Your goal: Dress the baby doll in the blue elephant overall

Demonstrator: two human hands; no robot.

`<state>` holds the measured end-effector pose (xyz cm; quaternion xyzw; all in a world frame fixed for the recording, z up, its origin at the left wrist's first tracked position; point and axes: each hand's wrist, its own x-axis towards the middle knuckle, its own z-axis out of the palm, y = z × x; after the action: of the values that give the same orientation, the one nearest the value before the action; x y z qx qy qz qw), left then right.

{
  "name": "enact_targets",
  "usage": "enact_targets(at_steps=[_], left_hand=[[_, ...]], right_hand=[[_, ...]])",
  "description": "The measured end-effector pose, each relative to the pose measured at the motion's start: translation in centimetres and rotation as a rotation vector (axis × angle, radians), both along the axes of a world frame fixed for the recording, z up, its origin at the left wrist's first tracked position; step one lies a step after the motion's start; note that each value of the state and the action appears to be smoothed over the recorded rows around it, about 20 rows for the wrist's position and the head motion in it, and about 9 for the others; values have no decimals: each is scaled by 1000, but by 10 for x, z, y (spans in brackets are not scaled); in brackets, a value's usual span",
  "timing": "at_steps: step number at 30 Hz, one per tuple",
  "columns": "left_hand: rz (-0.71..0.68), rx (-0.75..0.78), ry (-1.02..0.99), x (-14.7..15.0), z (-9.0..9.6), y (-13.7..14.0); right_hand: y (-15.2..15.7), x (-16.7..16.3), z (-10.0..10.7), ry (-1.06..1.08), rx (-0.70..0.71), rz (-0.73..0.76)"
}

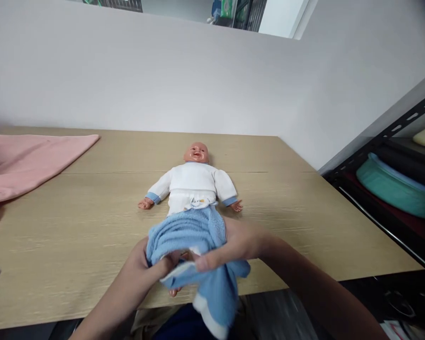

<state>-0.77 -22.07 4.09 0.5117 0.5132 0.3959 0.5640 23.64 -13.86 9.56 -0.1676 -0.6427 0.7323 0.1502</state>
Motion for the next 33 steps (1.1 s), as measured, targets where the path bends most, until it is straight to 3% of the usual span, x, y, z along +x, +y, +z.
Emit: enact_targets(at_steps=[3,6,10,12,16,19,23,26,29,31,33], left_hand=[[77,4,118,2,6,-24],[78,-4,137,5,10,-41],[115,15,116,2,10,-42],[118,-12,45,-1,8,-37],[162,-89,-220,-2,5,-34],[191,-158,-319,3,8,-36],[131,-221,-355,5,15,-38],[1,-184,-224,5,11,-40],[14,-69,25,5,-6,-56],[64,5,135,5,-22,-73],[104,91,260,4,-36,-88]], right_hand=[[-14,-6,2,0,0,-19],[-27,-10,0,-110,14,-152],[-31,-11,-3,-267,103,-336],[-27,-10,-5,-245,48,-382],[-18,-7,-14,-26,-217,-170],[-15,-6,-18,132,-235,-50],[-17,-6,-21,227,-289,-22],[-23,-5,-29,113,-443,-84],[-41,-5,-40,18,-477,-143],[-61,-6,-45,-45,-387,-252],[-80,-6,-48,-157,-177,-427]])
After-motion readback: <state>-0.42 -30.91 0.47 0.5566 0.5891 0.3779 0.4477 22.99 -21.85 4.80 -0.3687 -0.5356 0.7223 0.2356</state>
